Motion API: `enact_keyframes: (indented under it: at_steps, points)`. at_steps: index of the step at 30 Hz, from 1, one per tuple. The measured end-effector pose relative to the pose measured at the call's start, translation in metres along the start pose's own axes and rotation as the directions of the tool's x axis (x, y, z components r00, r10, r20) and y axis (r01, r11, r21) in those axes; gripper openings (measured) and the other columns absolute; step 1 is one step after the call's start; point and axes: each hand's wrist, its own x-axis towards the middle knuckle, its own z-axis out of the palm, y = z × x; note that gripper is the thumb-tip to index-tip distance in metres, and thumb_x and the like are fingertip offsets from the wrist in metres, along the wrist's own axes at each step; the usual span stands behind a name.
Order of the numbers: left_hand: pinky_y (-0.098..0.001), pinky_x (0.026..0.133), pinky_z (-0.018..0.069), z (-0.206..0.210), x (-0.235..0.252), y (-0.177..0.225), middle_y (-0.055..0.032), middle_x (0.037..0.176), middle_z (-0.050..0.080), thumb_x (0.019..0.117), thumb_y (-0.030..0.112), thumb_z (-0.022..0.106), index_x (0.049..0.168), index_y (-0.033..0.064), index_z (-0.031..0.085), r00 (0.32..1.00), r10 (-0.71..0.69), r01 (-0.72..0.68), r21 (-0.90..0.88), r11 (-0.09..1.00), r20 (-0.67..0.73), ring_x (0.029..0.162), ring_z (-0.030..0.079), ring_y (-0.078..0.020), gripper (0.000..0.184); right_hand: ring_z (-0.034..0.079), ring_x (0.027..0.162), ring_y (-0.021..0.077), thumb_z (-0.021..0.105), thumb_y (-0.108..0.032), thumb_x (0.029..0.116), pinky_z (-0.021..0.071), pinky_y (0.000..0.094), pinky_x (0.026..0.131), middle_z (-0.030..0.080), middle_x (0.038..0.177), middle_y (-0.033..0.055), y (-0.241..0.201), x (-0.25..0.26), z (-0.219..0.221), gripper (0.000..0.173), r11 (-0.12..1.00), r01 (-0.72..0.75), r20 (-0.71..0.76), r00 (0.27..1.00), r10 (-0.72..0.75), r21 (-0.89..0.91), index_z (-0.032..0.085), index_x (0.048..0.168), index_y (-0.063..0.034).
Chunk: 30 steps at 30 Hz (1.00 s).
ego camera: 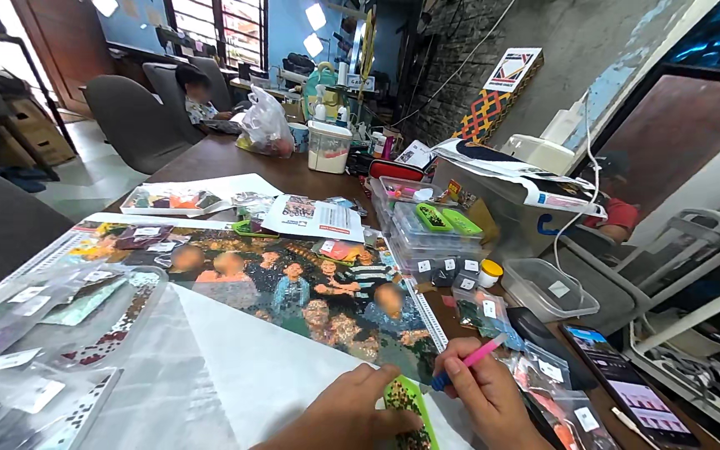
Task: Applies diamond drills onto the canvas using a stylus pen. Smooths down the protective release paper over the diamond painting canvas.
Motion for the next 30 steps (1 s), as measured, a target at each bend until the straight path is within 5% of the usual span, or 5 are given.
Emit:
enact_keyframes:
  at_steps: [10,30]
  points:
    - [-0.0542,0.091,0.0534,0.0059,0.0024,-0.0013,-0.0269,0.14,0.057,0.0864,0.05,0.074,0.133,0.0001,0.064,0.999,0.009,-0.004,0.105,0.994,-0.046,0.113,0.063,-0.044,0.069,0.057,0.065,-0.0017,0.042,-0.034,0.111,0.0493,0.0131,0.06,0.063,0.08,0.0019,-0.0008,0.0002,0.0054,0.032,0.999,0.029,0.056,0.998,-0.027,-0.029,0.057,0.104,-0.0061]
    - [-0.0538,0.092,0.0528,0.0045,0.0023,-0.0012,-0.0267,0.141,0.057,0.0869,0.049,0.074,0.134,0.0005,0.064,0.999,-0.002,0.005,0.095,0.995,-0.033,0.113,0.063,-0.0437,0.068,0.056,0.064,-0.0001,0.043,-0.032,0.1108,0.0484,0.0135,0.059,0.061,0.079,0.0041,-0.0001,0.0,0.0079,0.032,0.997,0.036,0.097,0.995,-0.028,-0.075,0.057,0.103,-0.004]
